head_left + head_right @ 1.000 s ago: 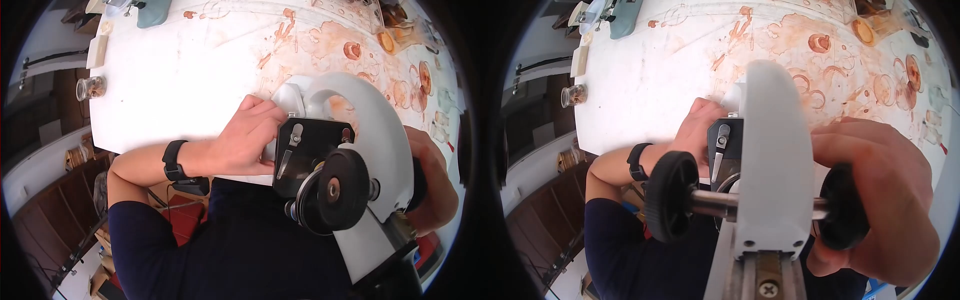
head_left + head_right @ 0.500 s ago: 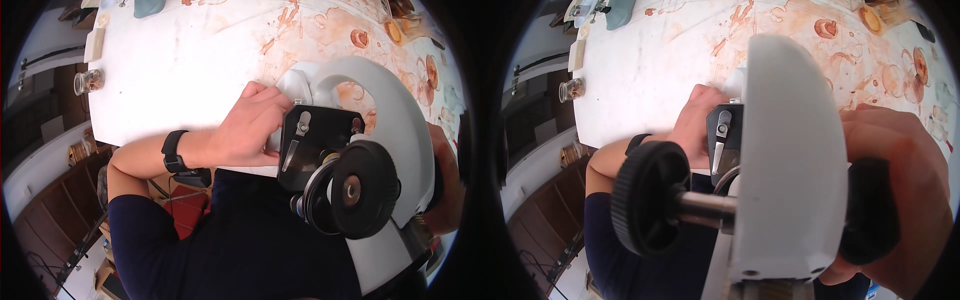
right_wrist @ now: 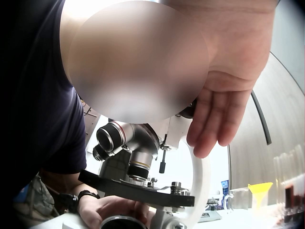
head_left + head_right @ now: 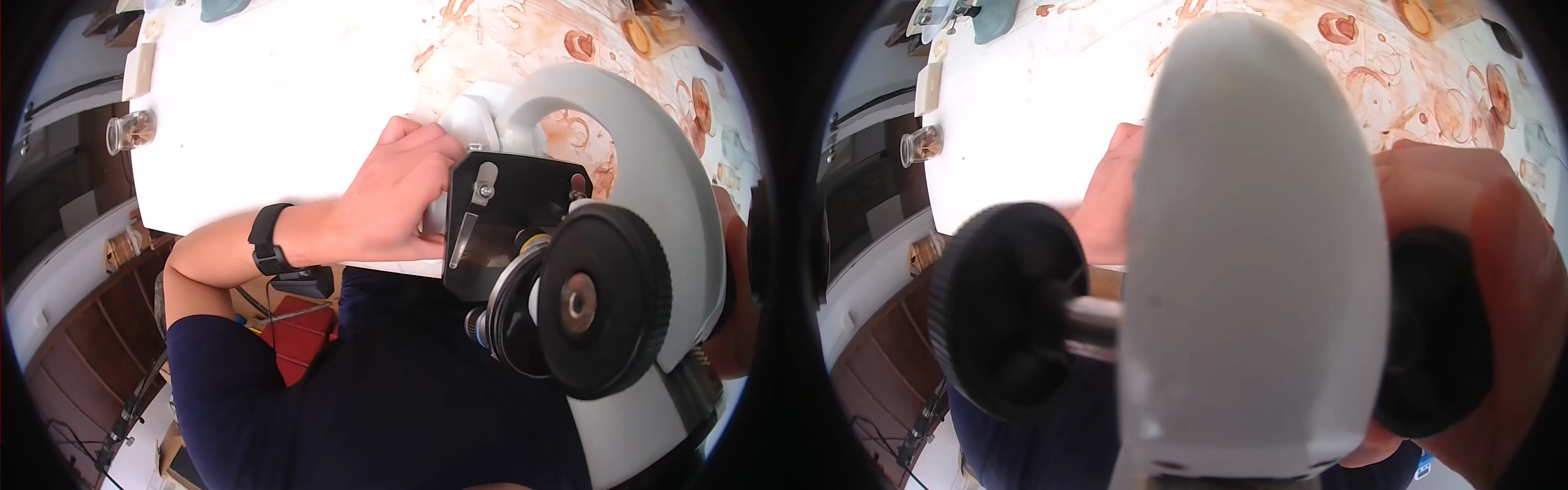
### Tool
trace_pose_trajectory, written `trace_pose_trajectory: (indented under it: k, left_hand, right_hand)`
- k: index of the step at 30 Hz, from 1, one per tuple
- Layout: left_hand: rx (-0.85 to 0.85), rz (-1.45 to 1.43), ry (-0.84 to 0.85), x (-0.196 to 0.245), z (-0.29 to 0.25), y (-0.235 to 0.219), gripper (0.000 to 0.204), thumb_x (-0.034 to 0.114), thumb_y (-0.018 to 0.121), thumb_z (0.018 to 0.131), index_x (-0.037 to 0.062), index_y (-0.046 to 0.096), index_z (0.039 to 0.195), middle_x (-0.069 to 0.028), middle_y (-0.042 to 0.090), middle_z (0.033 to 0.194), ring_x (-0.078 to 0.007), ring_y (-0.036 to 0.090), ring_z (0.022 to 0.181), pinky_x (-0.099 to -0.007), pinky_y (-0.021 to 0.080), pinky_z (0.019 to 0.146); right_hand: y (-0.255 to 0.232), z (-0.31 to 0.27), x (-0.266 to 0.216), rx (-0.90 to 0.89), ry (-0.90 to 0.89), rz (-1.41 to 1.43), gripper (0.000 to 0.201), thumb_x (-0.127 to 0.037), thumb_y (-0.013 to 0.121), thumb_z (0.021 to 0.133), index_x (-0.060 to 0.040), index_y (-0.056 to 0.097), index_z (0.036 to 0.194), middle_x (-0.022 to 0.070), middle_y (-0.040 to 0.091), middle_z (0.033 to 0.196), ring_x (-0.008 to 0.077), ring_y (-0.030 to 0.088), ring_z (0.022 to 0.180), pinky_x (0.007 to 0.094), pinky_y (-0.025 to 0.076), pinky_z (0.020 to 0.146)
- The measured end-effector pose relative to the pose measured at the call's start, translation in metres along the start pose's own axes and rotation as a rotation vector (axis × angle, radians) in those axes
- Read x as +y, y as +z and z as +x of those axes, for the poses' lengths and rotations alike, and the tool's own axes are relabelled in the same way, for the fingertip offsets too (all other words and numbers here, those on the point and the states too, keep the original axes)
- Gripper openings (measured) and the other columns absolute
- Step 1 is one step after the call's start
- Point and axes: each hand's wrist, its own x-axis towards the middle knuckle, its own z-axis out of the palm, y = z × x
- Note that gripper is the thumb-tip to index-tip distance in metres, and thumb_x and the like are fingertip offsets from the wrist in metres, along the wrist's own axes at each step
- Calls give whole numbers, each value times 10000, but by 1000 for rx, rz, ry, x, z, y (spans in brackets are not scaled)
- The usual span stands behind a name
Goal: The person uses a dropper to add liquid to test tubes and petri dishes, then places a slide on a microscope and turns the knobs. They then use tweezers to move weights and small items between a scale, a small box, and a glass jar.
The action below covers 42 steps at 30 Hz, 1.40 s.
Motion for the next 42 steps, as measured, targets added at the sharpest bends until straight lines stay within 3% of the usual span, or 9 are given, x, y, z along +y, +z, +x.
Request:
trace_pose_trajectory:
  k: [1, 4, 16, 19, 22, 31, 42]
  left_hand:
    - [-24, 30, -8, -2, 0, 3, 557, 198, 892, 563, 89, 448, 881, -126, 575, 1029, -303, 544, 865, -414, 376, 824]
    - [175, -155, 131, -8, 0, 9, 557, 194, 891, 561, 88, 445, 876, -134, 579, 1030, -307, 543, 856, -416, 379, 818]
    - [186, -174, 137, -8, -1, 9, 564, 191, 894, 564, 88, 431, 869, -138, 579, 1013, -308, 540, 835, -418, 377, 798]
    - [258, -101, 269, -24, -2, 22, 564, 195, 893, 567, 90, 428, 870, -135, 578, 1009, -307, 540, 834, -418, 377, 795]
    - [103, -127, 83, -7, -1, 6, 561, 203, 890, 573, 93, 427, 870, -131, 576, 1005, -305, 539, 834, -417, 377, 796]
    - [30, 25, 64, -2, 1, -3, 555, 215, 886, 579, 96, 433, 875, -121, 576, 1005, -300, 546, 848, -415, 378, 801]
    - [14, -1, 34, -1, 3, -1, 551, 204, 882, 564, 96, 444, 881, -112, 576, 1003, -293, 546, 851, -408, 377, 805]
  right_hand:
    - [-1, -1, 0, 6, -1, -2, 573, -482, 360, 1061, -58, 348, 1445, 167, 562, 1338, 224, 633, 1155, 395, 541, 974]
    - [-2, -3, -1, 13, -4, -6, 574, -483, 362, 1060, -57, 349, 1444, 167, 562, 1338, 224, 633, 1155, 395, 540, 974]
    - [-2, -3, -2, 7, -7, -16, 580, -486, 370, 1057, -53, 351, 1442, 169, 563, 1336, 226, 632, 1157, 396, 539, 975]
    - [-2, -3, -2, 4, -11, -18, 581, -487, 371, 1057, -51, 351, 1441, 170, 564, 1335, 226, 632, 1158, 396, 539, 975]
    - [-2, -2, -2, -3, -19, -21, 583, -487, 373, 1056, -50, 351, 1441, 170, 564, 1335, 226, 632, 1159, 396, 539, 975]
    - [-2, -1, -4, -18, -30, -27, 587, -489, 379, 1054, -47, 353, 1439, 171, 565, 1333, 227, 631, 1160, 396, 538, 975]
    - [-1, 0, -5, -36, -45, -36, 592, -492, 386, 1051, -44, 354, 1437, 173, 565, 1331, 228, 630, 1162, 397, 537, 976]
